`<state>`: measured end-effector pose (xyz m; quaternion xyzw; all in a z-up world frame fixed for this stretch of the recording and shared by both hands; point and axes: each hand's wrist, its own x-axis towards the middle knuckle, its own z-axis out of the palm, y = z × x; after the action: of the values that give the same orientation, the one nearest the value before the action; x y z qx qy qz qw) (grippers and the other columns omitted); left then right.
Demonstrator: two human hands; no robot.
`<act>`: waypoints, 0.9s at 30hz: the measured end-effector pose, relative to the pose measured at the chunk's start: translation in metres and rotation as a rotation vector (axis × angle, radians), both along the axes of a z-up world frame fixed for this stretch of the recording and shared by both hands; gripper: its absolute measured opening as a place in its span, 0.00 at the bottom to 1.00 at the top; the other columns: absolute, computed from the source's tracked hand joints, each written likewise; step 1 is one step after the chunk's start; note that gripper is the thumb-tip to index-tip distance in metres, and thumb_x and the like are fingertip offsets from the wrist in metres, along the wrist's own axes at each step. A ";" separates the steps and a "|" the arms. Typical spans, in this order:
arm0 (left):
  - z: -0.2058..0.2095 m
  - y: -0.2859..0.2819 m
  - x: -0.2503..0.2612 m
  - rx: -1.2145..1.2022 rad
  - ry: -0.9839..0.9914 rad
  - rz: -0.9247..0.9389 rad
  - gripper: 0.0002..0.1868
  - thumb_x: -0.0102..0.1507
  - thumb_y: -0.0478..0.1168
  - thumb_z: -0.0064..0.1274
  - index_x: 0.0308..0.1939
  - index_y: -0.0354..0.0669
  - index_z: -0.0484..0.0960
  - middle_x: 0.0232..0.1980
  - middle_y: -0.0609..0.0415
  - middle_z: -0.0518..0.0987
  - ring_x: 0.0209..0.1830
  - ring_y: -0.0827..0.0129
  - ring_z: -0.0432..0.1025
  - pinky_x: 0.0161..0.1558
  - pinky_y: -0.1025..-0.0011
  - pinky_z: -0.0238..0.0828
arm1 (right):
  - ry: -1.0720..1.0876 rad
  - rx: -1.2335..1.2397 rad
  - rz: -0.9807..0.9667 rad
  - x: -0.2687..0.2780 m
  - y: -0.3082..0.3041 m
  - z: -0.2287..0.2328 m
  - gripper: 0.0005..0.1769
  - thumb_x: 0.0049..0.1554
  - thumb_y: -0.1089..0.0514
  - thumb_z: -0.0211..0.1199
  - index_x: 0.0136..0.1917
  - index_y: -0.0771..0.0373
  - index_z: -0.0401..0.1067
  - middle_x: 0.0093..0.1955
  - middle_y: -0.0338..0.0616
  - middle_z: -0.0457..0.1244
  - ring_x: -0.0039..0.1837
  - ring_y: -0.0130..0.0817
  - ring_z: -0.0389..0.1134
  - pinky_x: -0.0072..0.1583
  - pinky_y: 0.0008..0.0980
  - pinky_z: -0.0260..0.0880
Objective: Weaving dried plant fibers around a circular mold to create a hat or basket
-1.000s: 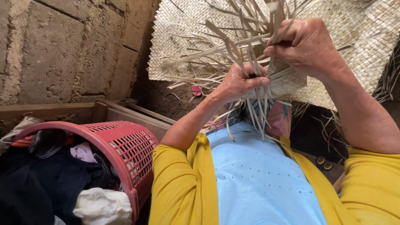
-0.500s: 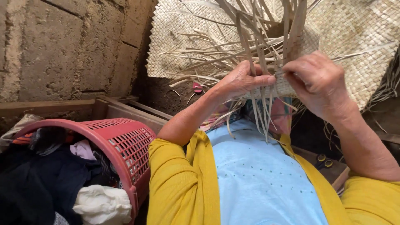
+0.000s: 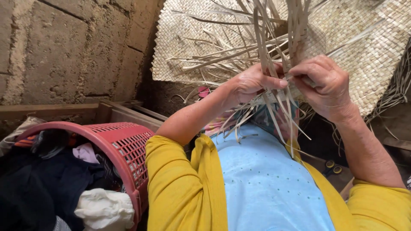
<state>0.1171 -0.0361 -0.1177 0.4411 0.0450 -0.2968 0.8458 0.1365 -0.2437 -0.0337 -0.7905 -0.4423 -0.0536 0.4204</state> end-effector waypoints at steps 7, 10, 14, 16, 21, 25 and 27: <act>0.010 -0.002 -0.003 -0.003 -0.001 0.002 0.12 0.53 0.31 0.69 0.37 0.39 0.82 0.31 0.56 0.79 0.33 0.68 0.72 0.40 0.71 0.65 | -0.063 0.006 -0.005 -0.004 0.001 -0.007 0.05 0.67 0.75 0.67 0.54 0.71 0.76 0.50 0.54 0.68 0.51 0.48 0.67 0.59 0.43 0.67; -0.002 -0.003 -0.003 -0.062 -0.004 0.076 0.13 0.51 0.28 0.69 0.34 0.41 0.80 0.30 0.55 0.83 0.30 0.67 0.77 0.36 0.73 0.71 | -0.088 0.009 0.031 -0.002 0.004 -0.003 0.03 0.67 0.73 0.67 0.54 0.73 0.75 0.50 0.57 0.68 0.50 0.50 0.67 0.57 0.46 0.66; 0.010 -0.002 -0.015 0.068 0.021 0.149 0.11 0.49 0.27 0.70 0.32 0.38 0.83 0.31 0.53 0.84 0.33 0.63 0.78 0.43 0.66 0.76 | -0.162 -0.020 0.055 -0.001 0.008 -0.009 0.08 0.68 0.65 0.66 0.57 0.72 0.78 0.50 0.56 0.68 0.50 0.49 0.69 0.56 0.48 0.67; 0.019 -0.003 -0.024 0.166 -0.235 0.337 0.13 0.54 0.33 0.69 0.40 0.35 0.84 0.36 0.49 0.85 0.35 0.62 0.80 0.38 0.68 0.83 | -0.244 -0.148 0.000 0.000 0.010 -0.015 0.07 0.68 0.67 0.66 0.60 0.67 0.79 0.50 0.51 0.66 0.49 0.49 0.66 0.53 0.48 0.67; 0.023 -0.014 -0.040 0.609 -0.434 0.528 0.14 0.58 0.40 0.66 0.46 0.42 0.84 0.42 0.53 0.86 0.41 0.70 0.81 0.41 0.72 0.84 | -0.202 -0.307 -0.011 0.002 0.017 -0.009 0.15 0.60 0.67 0.67 0.61 0.66 0.78 0.49 0.50 0.64 0.49 0.48 0.66 0.51 0.45 0.69; 0.042 -0.009 -0.047 0.794 -0.668 0.615 0.10 0.62 0.35 0.60 0.46 0.47 0.78 0.38 0.58 0.78 0.35 0.71 0.70 0.40 0.72 0.70 | -0.133 -0.374 -0.026 0.000 0.027 0.009 0.15 0.64 0.64 0.65 0.63 0.70 0.75 0.50 0.51 0.67 0.50 0.48 0.69 0.51 0.44 0.72; 0.036 -0.009 -0.047 0.798 -0.712 0.656 0.10 0.64 0.41 0.60 0.48 0.49 0.79 0.41 0.59 0.80 0.38 0.70 0.72 0.43 0.71 0.71 | -0.126 -0.420 -0.041 0.000 0.029 0.011 0.13 0.64 0.61 0.65 0.61 0.67 0.73 0.54 0.49 0.69 0.54 0.49 0.70 0.54 0.45 0.72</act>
<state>0.0703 -0.0451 -0.0818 0.7578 0.0006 0.1830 0.6262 0.1369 -0.2143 -0.0228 -0.8646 -0.4529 -0.0179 0.2169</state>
